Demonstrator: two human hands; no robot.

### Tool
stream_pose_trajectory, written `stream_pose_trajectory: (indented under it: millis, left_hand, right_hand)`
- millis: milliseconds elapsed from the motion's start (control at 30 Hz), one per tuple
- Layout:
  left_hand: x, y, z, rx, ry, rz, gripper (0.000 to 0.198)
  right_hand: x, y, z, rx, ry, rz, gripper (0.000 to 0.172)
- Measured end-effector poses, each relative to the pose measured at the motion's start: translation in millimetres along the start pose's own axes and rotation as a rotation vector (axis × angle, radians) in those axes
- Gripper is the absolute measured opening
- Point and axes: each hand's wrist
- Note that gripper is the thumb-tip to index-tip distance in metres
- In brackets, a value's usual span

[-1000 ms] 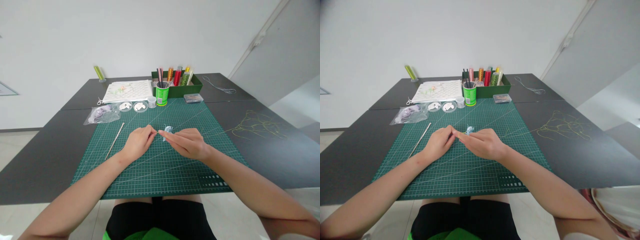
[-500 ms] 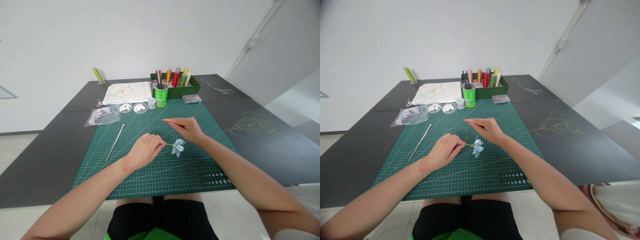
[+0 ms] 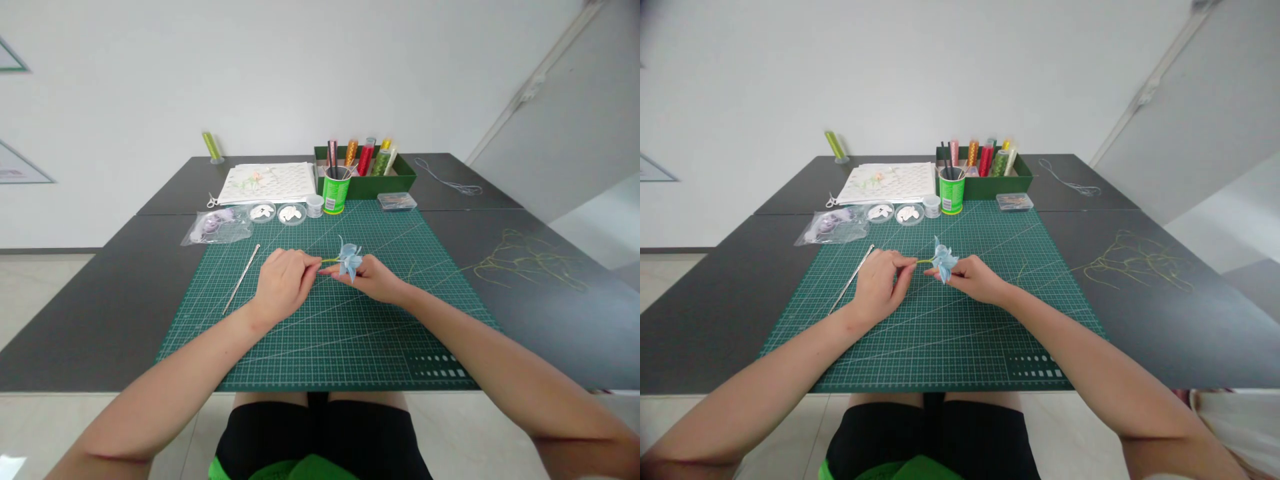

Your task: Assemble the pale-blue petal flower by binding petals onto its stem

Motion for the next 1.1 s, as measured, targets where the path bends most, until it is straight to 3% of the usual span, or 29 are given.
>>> stream_pose_trajectory:
  millis: [133,400,567,633,733,833,967,1033,1100]
  left_hand:
    - [2,-5,-1.0,0.089,0.001,-0.071,0.020]
    - [3,-8,8.8,0.134,-0.075,-0.162,0.019]
    - [4,-6,7.3,0.043,-0.147,-0.210,0.020]
    - [5,-7,7.4,-0.102,-0.146,-0.311,0.020]
    - [6,-13,11.9,-0.392,-0.109,-0.523,0.020]
    - [8,-23,19.4,-0.581,-0.090,-0.678,0.021]
    - [9,-29,24.2,-0.696,-0.016,-0.751,0.021]
    - [9,-28,23.4,-0.725,0.025,-0.751,0.022]
    - [10,-25,21.6,-0.734,0.047,-0.737,0.022]
  right_hand:
    - [-3,-17,5,0.043,-0.094,-0.092,0.035]
    - [-6,-27,6,0.060,-0.086,-0.126,0.034]
    - [-5,-27,8,0.076,-0.075,-0.110,0.033]
    - [-6,-29,8,0.080,-0.022,-0.110,0.032]
    - [-9,-33,5,0.022,0.189,-0.135,0.032]
    - [-14,-33,2,-0.242,0.398,-0.296,0.027]
    - [-16,-28,-2,-0.579,0.474,-0.575,0.015]
    - [-14,-24,-4,-0.620,0.512,-0.568,0.009]
    - [-12,-21,-6,-0.645,0.557,-0.475,0.017]
Point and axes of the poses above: each hand's wrist, its own x-axis towards the middle knuckle, its own z-axis out of the palm, y = z × x, and after that the axes turned 8 degrees about -y, right-handed
